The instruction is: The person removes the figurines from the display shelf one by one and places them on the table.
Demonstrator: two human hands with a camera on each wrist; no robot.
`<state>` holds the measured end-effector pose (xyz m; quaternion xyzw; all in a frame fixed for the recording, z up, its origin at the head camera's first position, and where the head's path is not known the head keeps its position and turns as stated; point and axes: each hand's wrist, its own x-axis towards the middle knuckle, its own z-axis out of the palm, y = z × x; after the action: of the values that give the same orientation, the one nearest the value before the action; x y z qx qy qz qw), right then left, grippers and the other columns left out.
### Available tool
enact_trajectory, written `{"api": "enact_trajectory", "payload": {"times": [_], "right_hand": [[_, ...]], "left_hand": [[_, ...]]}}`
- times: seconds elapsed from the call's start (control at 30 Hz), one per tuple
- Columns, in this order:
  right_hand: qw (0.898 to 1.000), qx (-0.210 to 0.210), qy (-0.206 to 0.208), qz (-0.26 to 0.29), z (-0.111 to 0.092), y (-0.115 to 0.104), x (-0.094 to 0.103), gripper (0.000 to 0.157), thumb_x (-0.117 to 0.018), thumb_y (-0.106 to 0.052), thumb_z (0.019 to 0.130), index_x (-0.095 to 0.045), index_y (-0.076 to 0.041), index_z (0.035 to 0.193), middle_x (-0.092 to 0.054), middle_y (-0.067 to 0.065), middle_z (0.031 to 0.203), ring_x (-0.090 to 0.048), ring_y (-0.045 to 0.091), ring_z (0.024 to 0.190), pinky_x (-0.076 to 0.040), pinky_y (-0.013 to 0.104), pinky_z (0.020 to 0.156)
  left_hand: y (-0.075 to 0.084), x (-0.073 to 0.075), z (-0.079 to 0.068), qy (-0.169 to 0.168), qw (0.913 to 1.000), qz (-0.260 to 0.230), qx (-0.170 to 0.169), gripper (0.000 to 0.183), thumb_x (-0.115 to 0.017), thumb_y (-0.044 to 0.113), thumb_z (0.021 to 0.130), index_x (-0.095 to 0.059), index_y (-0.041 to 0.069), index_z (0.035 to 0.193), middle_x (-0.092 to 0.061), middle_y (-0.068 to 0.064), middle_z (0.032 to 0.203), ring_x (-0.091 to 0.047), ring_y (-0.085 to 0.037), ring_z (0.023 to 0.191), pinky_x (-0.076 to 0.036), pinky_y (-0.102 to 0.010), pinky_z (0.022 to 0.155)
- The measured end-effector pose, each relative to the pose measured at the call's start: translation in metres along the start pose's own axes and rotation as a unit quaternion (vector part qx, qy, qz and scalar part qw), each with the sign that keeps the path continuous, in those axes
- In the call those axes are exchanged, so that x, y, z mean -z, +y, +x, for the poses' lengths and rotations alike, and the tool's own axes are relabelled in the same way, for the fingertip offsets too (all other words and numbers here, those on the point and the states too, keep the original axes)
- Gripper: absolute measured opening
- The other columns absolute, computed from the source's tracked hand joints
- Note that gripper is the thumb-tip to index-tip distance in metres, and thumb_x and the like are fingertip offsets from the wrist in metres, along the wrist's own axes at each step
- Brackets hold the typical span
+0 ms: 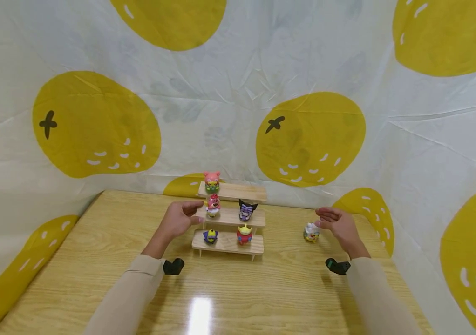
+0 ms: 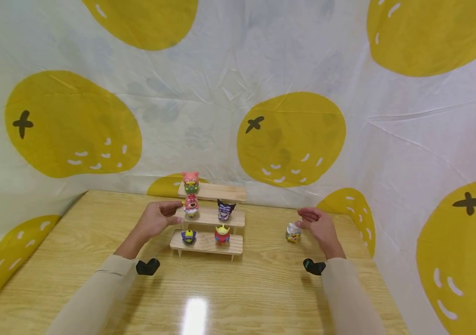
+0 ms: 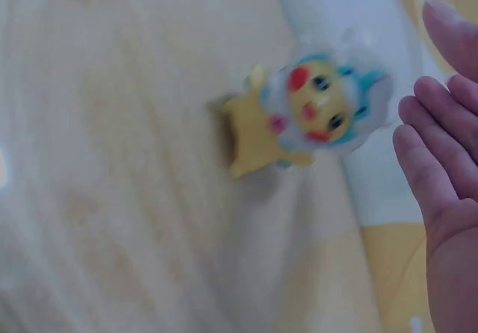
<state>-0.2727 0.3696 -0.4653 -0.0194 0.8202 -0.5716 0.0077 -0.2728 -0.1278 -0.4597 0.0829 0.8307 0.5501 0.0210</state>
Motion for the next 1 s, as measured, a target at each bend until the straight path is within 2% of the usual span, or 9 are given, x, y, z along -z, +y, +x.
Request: {"api": "enact_trajectory", "payload": {"times": [0.07, 0.13, 0.3, 0.43, 0.57, 0.7, 1.0], "right_hand": [[1.000, 0.005, 0.005, 0.012, 0.002, -0.008, 0.000, 0.060, -0.074, -0.011, 0.097, -0.049, 0.011, 0.147, -0.069, -0.028, 0.109, -0.066, -0.013, 0.103, -0.057, 0.008, 0.090], [1.000, 0.011, 0.001, 0.019, 0.005, -0.016, -0.001, 0.058, -0.073, -0.012, 0.098, -0.051, 0.011, 0.146, -0.070, -0.028, 0.107, -0.068, -0.011, 0.103, -0.058, 0.009, 0.090], [0.999, 0.032, -0.017, 0.023, 0.010, -0.038, -0.009, 0.057, -0.076, -0.018, 0.097, -0.056, 0.010, 0.142, -0.077, -0.015, 0.116, -0.073, -0.003, 0.105, -0.059, 0.011, 0.091], [0.998, 0.045, -0.022, 0.032, 0.012, -0.055, -0.016, 0.052, -0.074, -0.012, 0.097, -0.057, 0.014, 0.139, -0.080, -0.009, 0.115, -0.075, 0.000, 0.102, -0.060, 0.012, 0.089], [0.998, 0.043, -0.025, 0.038, 0.013, -0.070, -0.023, 0.045, -0.072, -0.007, 0.098, -0.059, 0.014, 0.136, -0.081, -0.008, 0.112, -0.075, -0.001, 0.099, -0.061, 0.013, 0.088], [0.997, 0.038, -0.035, 0.051, 0.015, -0.085, -0.031, 0.047, -0.073, -0.007, 0.097, -0.060, 0.013, 0.137, -0.081, -0.004, 0.114, -0.075, -0.001, 0.099, -0.062, 0.017, 0.090], [0.996, 0.039, -0.058, 0.052, 0.021, -0.113, -0.053, 0.047, -0.074, -0.010, 0.097, -0.061, 0.010, 0.138, -0.080, 0.001, 0.119, -0.075, 0.002, 0.104, -0.061, 0.016, 0.092]], "left_hand": [[0.000, 0.000, 0.000, -0.001, 1.0000, -0.004, 0.004, 0.048, -0.078, 0.009, 0.093, -0.066, 0.003, 0.139, -0.066, -0.016, 0.144, -0.061, -0.035, 0.137, -0.051, -0.047, 0.116], [0.000, 0.000, 0.000, -0.002, 1.0000, -0.003, 0.003, 0.049, -0.078, 0.009, 0.093, -0.066, 0.003, 0.140, -0.066, -0.016, 0.144, -0.061, -0.035, 0.137, -0.051, -0.047, 0.116], [-0.001, 0.001, -0.001, 0.001, 1.0000, -0.001, -0.002, 0.049, -0.078, 0.008, 0.093, -0.066, 0.002, 0.140, -0.065, -0.017, 0.144, -0.061, -0.036, 0.137, -0.052, -0.048, 0.115], [0.000, 0.001, -0.001, 0.001, 1.0000, 0.005, -0.002, 0.049, -0.078, 0.008, 0.093, -0.066, 0.003, 0.140, -0.065, -0.017, 0.145, -0.061, -0.036, 0.137, -0.052, -0.047, 0.115], [0.002, 0.001, -0.001, 0.002, 0.9999, 0.011, 0.000, 0.049, -0.077, 0.008, 0.094, -0.066, 0.003, 0.141, -0.065, -0.017, 0.145, -0.061, -0.035, 0.137, -0.051, -0.047, 0.116], [0.001, 0.002, 0.000, 0.003, 0.9999, 0.012, -0.001, 0.049, -0.077, 0.007, 0.094, -0.065, 0.002, 0.141, -0.064, -0.018, 0.145, -0.060, -0.037, 0.137, -0.051, -0.048, 0.116], [0.000, 0.000, 0.001, 0.002, 1.0000, -0.002, 0.000, 0.049, -0.078, 0.006, 0.092, -0.066, 0.003, 0.140, -0.066, -0.016, 0.144, -0.062, -0.035, 0.136, -0.052, -0.047, 0.115]]}}
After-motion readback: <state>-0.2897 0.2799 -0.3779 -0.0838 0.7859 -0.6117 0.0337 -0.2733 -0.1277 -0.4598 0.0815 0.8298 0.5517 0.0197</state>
